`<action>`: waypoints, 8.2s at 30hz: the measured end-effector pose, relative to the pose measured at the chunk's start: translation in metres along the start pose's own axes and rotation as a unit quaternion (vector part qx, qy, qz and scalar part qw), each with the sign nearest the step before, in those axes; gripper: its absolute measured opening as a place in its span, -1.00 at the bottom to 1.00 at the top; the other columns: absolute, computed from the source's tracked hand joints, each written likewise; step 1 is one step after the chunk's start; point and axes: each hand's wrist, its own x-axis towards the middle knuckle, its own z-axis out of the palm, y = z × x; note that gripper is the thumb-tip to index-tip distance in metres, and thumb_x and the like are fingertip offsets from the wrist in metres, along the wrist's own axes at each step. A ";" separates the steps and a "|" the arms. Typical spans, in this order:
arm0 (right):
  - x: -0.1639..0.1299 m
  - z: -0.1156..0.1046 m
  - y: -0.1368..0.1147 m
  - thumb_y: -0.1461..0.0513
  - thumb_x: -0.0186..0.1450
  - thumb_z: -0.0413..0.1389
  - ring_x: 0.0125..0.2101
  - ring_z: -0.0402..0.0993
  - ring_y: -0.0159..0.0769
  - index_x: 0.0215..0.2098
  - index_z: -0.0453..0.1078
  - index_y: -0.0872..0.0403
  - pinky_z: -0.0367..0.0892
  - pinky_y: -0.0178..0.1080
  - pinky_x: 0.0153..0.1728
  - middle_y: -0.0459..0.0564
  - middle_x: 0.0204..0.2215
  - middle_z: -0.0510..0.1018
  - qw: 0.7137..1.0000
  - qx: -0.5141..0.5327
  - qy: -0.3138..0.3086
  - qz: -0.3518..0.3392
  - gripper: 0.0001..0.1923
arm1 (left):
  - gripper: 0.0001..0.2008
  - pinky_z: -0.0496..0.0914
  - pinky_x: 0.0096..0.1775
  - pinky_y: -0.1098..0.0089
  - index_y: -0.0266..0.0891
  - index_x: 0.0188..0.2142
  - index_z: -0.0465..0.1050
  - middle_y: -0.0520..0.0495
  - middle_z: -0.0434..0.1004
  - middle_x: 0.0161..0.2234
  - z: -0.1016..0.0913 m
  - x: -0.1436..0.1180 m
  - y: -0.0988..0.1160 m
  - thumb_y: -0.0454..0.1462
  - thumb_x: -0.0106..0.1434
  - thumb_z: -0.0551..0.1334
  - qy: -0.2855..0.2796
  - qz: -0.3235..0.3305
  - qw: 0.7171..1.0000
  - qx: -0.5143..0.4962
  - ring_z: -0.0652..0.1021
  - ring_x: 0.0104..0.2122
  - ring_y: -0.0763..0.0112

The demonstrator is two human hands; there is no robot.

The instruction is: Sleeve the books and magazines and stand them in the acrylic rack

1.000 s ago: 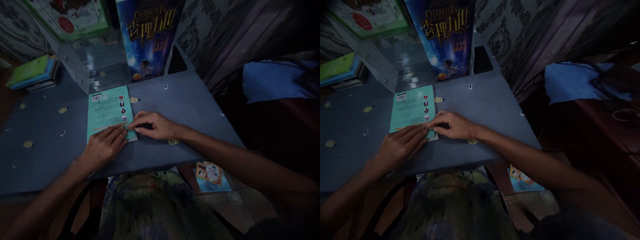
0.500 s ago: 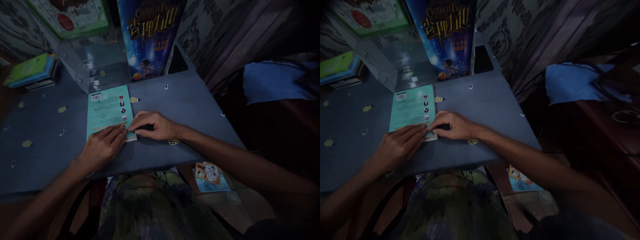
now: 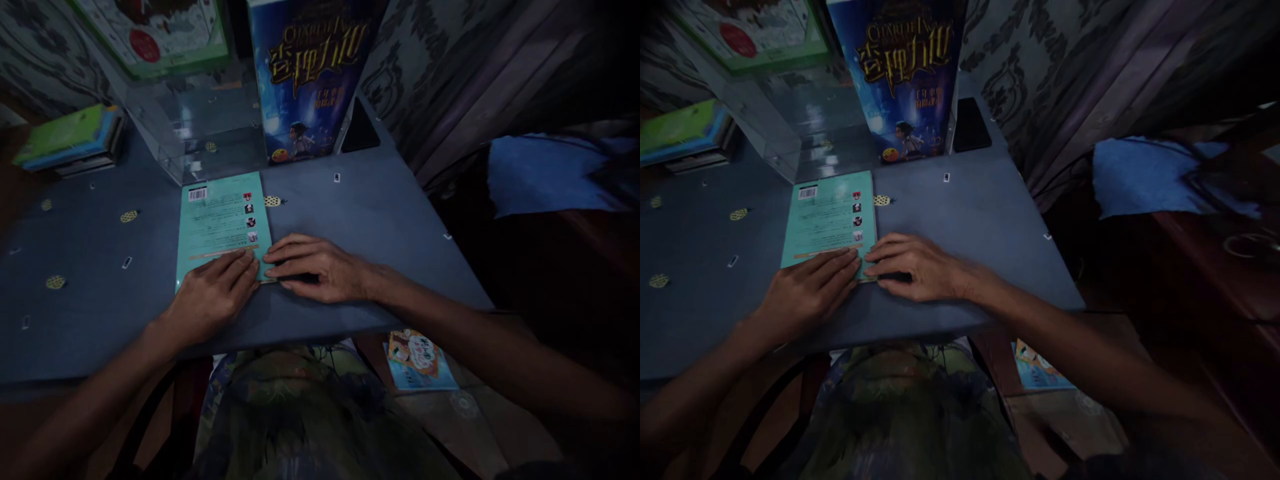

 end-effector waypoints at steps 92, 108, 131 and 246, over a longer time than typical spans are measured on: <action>0.012 -0.039 -0.095 0.29 0.47 0.03 -0.15 0.68 -0.18 0.19 0.41 0.00 0.60 -0.18 -0.13 0.07 -0.14 0.71 0.965 -0.202 0.162 -0.034 -0.65 | -0.73 0.53 -0.17 0.31 -0.08 0.07 0.46 -0.05 0.68 -0.20 -0.066 -0.048 -0.001 -0.11 0.45 0.15 0.333 -0.223 0.873 -0.277 0.65 -0.21 0.29; 0.055 -0.018 -0.006 -0.03 0.33 0.13 -0.46 0.45 -0.29 -0.30 0.49 0.07 0.42 -0.25 -0.40 -0.06 -0.46 0.56 0.934 0.073 0.279 0.211 -0.66 | -0.42 0.48 0.07 0.22 -0.22 0.00 0.45 -0.16 0.62 -0.02 0.009 0.030 -0.056 0.20 0.30 0.17 0.386 -0.385 0.625 -0.559 0.59 0.01 0.15; 0.047 -0.019 0.013 0.17 0.33 0.10 -0.54 0.53 -0.23 -0.10 0.49 0.10 0.32 -0.25 -0.47 -0.09 -0.56 0.59 0.906 -0.252 0.105 0.324 -0.76 | -0.73 0.45 -0.05 0.19 -0.24 -0.03 0.46 -0.25 0.57 -0.04 0.022 0.010 -0.090 -0.23 0.41 0.05 0.000 -0.330 0.944 -0.022 0.56 -0.04 0.11; 0.051 -0.025 0.072 -0.17 0.42 -0.04 0.38 0.13 0.16 0.25 0.37 0.02 -0.10 0.36 0.35 0.15 0.32 0.37 0.967 -0.147 0.020 0.208 -0.37 | -0.60 0.30 0.09 0.05 -0.20 0.23 0.32 -0.18 0.62 0.03 -0.014 -0.090 0.020 -0.40 0.43 0.12 0.031 -0.116 0.993 0.000 0.57 0.01 0.18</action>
